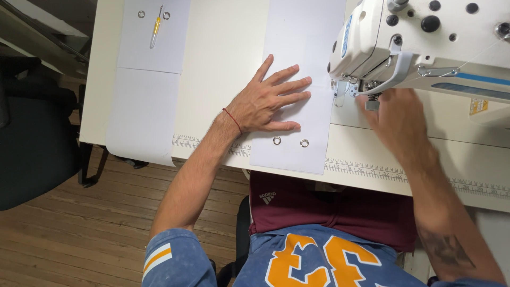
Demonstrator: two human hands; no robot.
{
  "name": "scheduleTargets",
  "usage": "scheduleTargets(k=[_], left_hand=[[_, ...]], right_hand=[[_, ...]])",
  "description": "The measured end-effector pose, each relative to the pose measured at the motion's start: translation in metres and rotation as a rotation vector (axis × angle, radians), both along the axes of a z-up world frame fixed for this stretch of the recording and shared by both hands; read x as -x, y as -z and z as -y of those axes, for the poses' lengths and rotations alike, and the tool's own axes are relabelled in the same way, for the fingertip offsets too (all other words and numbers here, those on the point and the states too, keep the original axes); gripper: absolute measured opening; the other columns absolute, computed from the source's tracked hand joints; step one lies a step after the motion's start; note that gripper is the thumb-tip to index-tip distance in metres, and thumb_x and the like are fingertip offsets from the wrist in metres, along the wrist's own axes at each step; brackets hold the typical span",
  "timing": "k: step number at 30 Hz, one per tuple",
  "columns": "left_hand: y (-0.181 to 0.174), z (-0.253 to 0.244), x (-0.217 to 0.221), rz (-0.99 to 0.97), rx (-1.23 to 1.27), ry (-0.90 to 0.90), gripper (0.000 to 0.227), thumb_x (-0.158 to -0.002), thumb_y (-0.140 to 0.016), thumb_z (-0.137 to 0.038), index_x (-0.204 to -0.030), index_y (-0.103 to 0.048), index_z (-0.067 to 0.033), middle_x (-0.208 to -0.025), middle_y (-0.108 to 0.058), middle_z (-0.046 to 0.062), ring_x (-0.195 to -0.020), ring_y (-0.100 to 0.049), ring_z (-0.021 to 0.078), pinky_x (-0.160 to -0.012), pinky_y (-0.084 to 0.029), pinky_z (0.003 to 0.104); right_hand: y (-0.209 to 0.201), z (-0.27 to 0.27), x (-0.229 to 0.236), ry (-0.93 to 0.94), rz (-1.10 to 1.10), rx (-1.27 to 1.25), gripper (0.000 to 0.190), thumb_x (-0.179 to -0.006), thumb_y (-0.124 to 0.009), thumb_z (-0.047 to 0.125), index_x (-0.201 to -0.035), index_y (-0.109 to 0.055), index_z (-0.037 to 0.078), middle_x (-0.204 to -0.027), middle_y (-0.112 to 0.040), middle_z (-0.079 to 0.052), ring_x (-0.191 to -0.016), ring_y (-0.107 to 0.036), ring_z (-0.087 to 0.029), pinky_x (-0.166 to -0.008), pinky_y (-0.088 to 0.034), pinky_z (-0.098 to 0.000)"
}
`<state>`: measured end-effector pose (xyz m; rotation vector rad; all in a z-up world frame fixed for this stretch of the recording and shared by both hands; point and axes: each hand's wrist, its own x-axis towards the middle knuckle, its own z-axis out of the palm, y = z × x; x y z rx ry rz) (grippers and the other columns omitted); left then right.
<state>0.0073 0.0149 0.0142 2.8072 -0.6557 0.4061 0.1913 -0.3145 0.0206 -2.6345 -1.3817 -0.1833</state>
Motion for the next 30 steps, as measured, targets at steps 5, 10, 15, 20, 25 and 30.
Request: scheduleTargets(k=[5, 10, 15, 20, 25, 30], left_hand=[[-0.002, 0.001, 0.0, -0.008, -0.001, 0.001, 0.083, -0.115, -0.058, -0.083, -0.164, -0.072, -0.018, -0.179, -0.06, 0.008, -0.168, -0.049, 0.0418, -0.135, -0.02, 0.083], [-0.002, -0.001, 0.0, 0.01, 0.005, 0.006, 0.082, -0.116, -0.056, -0.083, -0.163, -0.074, -0.018, -0.178, -0.061, 0.007, -0.167, -0.051, 0.0424, -0.134, -0.021, 0.083], [-0.004, 0.0, 0.0, 0.02, 0.007, 0.003, 0.079, -0.115, -0.064, -0.08, -0.165, -0.072, -0.0188, -0.179, -0.061, 0.005, -0.167, -0.052, 0.0414, -0.136, -0.021, 0.081], [-0.005, -0.001, -0.001, 0.01, -0.009, 0.003, 0.079, -0.114, -0.065, -0.08, -0.165, -0.07, -0.0195, -0.179, -0.06, 0.006, -0.167, -0.052, 0.0422, -0.134, -0.024, 0.082], [-0.002, -0.003, -0.004, 0.008, 0.013, 0.009, 0.081, -0.114, -0.065, -0.08, -0.163, -0.072, -0.0163, -0.177, -0.061, 0.008, -0.167, -0.051, 0.044, -0.133, -0.023, 0.085], [0.0, -0.007, -0.008, 0.016, 0.04, 0.017, 0.078, -0.113, -0.067, -0.079, -0.16, -0.074, -0.0167, -0.176, -0.064, 0.007, -0.166, -0.053, 0.0448, -0.134, -0.021, 0.084]], right_hand=[[0.005, 0.041, 0.059, -0.251, -0.196, -0.251, 0.029, -0.11, -0.087, 0.016, -0.136, -0.078, 0.005, -0.127, -0.074, -0.016, -0.118, -0.068, -0.036, -0.107, -0.058, -0.0487], [-0.014, 0.048, 0.12, -0.436, -0.211, -0.384, 0.038, -0.101, -0.095, 0.014, -0.134, -0.083, -0.001, -0.13, -0.076, -0.016, -0.11, -0.07, -0.031, -0.104, -0.055, -0.0489], [-0.019, 0.047, 0.144, -0.501, -0.048, -0.339, 0.032, -0.11, -0.088, 0.023, -0.14, -0.082, 0.013, -0.146, -0.083, -0.001, -0.11, -0.066, -0.029, -0.099, -0.055, -0.0431], [-0.017, 0.047, 0.143, -0.521, -0.024, -0.343, 0.03, -0.111, -0.088, 0.019, -0.138, -0.082, 0.01, -0.147, -0.081, 0.0, -0.111, -0.066, -0.026, -0.098, -0.054, -0.0427], [-0.016, 0.047, 0.143, -0.527, 0.021, -0.332, 0.029, -0.111, -0.088, 0.02, -0.139, -0.083, 0.012, -0.149, -0.08, 0.001, -0.112, -0.064, -0.025, -0.099, -0.055, -0.0425], [-0.016, 0.045, 0.143, -0.522, 0.042, -0.332, 0.029, -0.11, -0.089, 0.02, -0.137, -0.084, 0.011, -0.15, -0.081, -0.001, -0.111, -0.065, -0.025, -0.099, -0.054, -0.0414]])
